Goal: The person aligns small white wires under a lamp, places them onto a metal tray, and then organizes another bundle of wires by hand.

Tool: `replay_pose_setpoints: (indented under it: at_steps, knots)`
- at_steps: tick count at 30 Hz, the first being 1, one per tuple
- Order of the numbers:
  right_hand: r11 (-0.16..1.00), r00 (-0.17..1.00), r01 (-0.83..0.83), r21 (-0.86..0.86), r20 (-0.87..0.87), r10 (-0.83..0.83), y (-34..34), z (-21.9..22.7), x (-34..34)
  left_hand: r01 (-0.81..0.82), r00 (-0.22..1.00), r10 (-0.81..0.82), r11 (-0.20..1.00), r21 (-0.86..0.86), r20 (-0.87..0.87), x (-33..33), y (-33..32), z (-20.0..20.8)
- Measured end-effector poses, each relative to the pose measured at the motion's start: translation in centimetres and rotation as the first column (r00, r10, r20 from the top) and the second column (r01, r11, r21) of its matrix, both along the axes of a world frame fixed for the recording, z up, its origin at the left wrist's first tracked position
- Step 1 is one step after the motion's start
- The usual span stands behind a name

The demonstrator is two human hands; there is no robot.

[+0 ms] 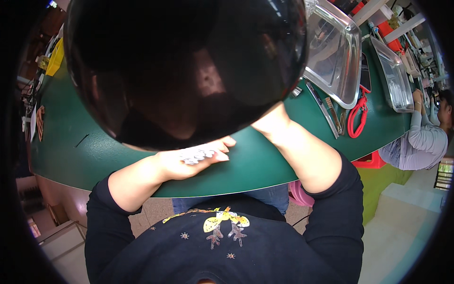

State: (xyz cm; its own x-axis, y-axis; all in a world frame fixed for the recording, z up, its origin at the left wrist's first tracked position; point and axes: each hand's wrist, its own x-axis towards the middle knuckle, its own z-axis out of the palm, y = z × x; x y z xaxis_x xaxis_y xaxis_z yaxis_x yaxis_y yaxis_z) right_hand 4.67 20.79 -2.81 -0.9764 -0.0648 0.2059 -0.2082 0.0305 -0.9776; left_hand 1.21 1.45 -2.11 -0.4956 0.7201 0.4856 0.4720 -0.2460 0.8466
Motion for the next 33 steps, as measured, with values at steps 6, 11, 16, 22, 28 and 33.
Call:
replay_pose_setpoints:
  at_steps: [6, 11, 16, 22, 28, 33]
  knots:
    - [0.952, 0.994, 0.100, 0.290, -0.068, -0.084, 0.1, 2.4, -2.6, 0.020, 1.000, -0.019, 0.993, -0.112, 0.009, 0.1, 0.6, -0.2]
    - [0.834, 0.978, 0.198, 0.515, -0.154, -0.137, 3.8, 5.6, -1.9, -0.016, 0.958, 0.013, 1.000, 0.007, 0.286, 0.7, 0.0, -1.2]
    - [0.670, 0.960, 0.274, 0.690, -0.236, -0.149, 3.2, 7.4, -2.1, -0.012, 0.916, 0.068, 0.990, -0.143, 0.395, 0.5, -0.5, -0.1]
    - [0.113, 0.932, 0.154, 0.981, -0.106, -0.346, 8.3, 7.7, -6.5, 0.034, 0.971, -0.017, 0.997, -0.070, 0.237, 0.8, 0.4, 0.2]
    - [0.221, 0.966, 0.157, 0.962, -0.104, -0.235, 6.5, 7.2, -6.0, 0.023, 0.976, 0.003, 0.993, -0.113, 0.220, 0.4, -0.1, -0.6]
    - [0.332, 0.848, 0.396, 0.856, -0.202, -0.491, 10.4, 5.0, -4.4, 0.027, 0.979, 0.006, 0.987, -0.158, 0.205, 0.5, 0.0, -0.7]
